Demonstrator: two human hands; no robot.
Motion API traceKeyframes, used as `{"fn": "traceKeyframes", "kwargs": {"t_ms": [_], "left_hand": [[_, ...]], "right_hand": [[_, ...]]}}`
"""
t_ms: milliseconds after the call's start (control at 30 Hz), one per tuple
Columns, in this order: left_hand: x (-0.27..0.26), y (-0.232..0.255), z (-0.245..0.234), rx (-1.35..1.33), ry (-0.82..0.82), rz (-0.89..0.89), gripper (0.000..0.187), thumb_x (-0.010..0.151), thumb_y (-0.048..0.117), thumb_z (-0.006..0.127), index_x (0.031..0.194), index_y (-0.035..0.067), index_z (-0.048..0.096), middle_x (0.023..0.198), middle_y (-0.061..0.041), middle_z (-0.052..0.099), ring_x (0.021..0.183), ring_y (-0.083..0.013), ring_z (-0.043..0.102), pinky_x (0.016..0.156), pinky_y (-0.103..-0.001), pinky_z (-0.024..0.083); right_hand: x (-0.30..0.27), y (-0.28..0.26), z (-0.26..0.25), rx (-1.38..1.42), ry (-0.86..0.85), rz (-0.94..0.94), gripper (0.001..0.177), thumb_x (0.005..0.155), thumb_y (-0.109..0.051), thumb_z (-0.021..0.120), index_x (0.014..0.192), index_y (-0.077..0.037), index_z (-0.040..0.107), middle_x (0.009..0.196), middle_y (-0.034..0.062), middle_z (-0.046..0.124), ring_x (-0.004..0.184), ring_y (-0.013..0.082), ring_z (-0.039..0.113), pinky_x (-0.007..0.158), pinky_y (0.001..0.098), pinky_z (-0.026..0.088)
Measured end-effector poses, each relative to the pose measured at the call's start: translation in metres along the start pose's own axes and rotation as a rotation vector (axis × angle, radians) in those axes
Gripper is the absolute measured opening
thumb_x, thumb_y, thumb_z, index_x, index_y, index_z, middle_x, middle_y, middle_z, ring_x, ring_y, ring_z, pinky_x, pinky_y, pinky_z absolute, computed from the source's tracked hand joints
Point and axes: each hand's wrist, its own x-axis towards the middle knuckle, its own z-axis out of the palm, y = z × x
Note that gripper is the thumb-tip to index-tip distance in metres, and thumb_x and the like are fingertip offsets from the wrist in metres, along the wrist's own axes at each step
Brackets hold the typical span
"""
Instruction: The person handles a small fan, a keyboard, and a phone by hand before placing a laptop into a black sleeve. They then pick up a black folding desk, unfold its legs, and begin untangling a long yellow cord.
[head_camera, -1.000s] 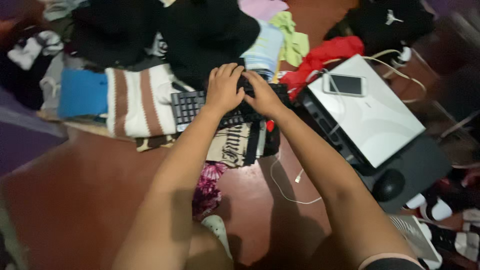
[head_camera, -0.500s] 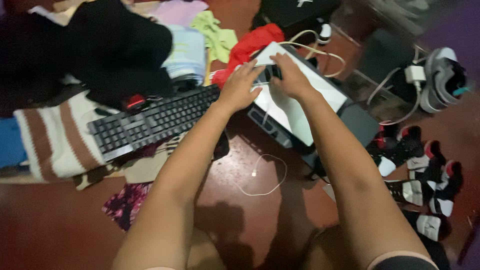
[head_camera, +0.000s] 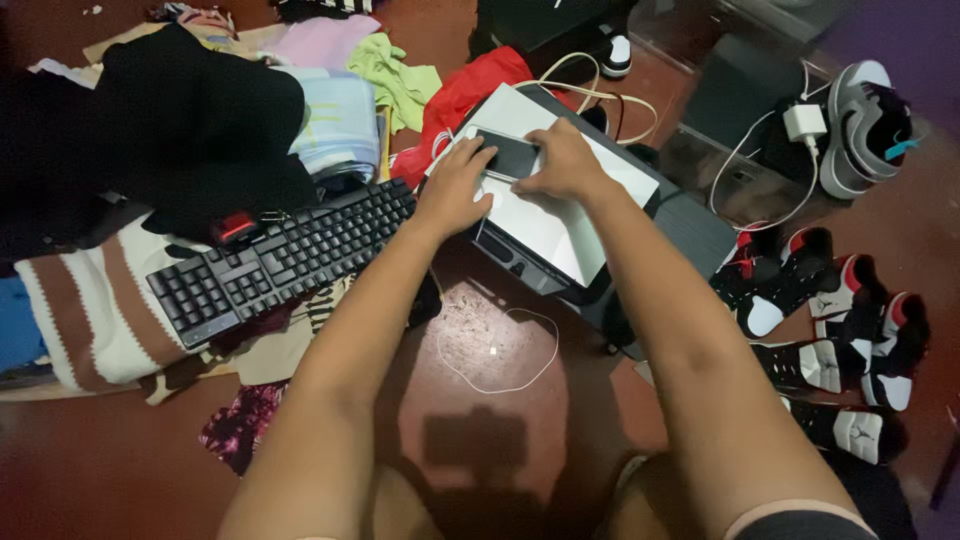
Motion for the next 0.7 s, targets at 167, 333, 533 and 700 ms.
{"fn": "traceKeyframes", "kwargs": {"t_ms": [167,333,533,700], "left_hand": [[-0.002,0.0,0.002,-0.045,-0.055,-0.065,0.083,0.075,0.018,0.079,0.15,0.009,0.047,0.155,-0.021,0.044,0.14,-0.0385,0.043,0.116,-0.047,0.035],[0.014,-0.002,0.008,-0.244,0.227,0.041,0.071,0.09,0.02,0.082,0.148,0.003,0.046,0.144,-0.025,0.056,0.133,-0.0395,0.055,0.109,-0.045,0.046],[0.027,-0.023,-0.005,-0.917,-0.145,-0.155,0.03,0.101,0.009,0.082,0.122,-0.001,0.064,0.097,-0.008,0.068,0.083,-0.0131,0.068,0.071,-0.031,0.057],[-0.01,-0.007,-0.063,-1.114,-0.169,-0.346,0.048,0.087,0.0,0.08,0.127,0.005,0.053,0.095,-0.006,0.072,0.072,-0.0132,0.066,0.057,-0.03,0.051]], "right_hand": [[-0.002,0.025,-0.013,0.313,-0.019,0.183,0.085,0.056,-0.025,0.096,0.131,-0.005,0.062,0.124,0.0148,0.065,0.116,0.0294,0.064,0.099,0.0408,0.05],[-0.029,0.02,-0.058,0.415,-0.068,0.072,0.081,0.058,-0.016,0.091,0.133,-0.008,0.062,0.123,0.012,0.07,0.115,0.0262,0.068,0.1,0.0372,0.053],[-0.045,-0.022,-0.106,0.452,-0.088,-0.344,0.081,0.067,0.001,0.085,0.14,-0.007,0.05,0.124,0.0117,0.064,0.116,0.0272,0.064,0.099,0.0399,0.051],[-0.017,-0.04,-0.065,1.159,-0.119,-0.288,0.077,0.089,0.005,0.073,0.155,-0.013,0.038,0.113,0.0092,0.068,0.1,0.0174,0.067,0.089,0.0332,0.057]]}}
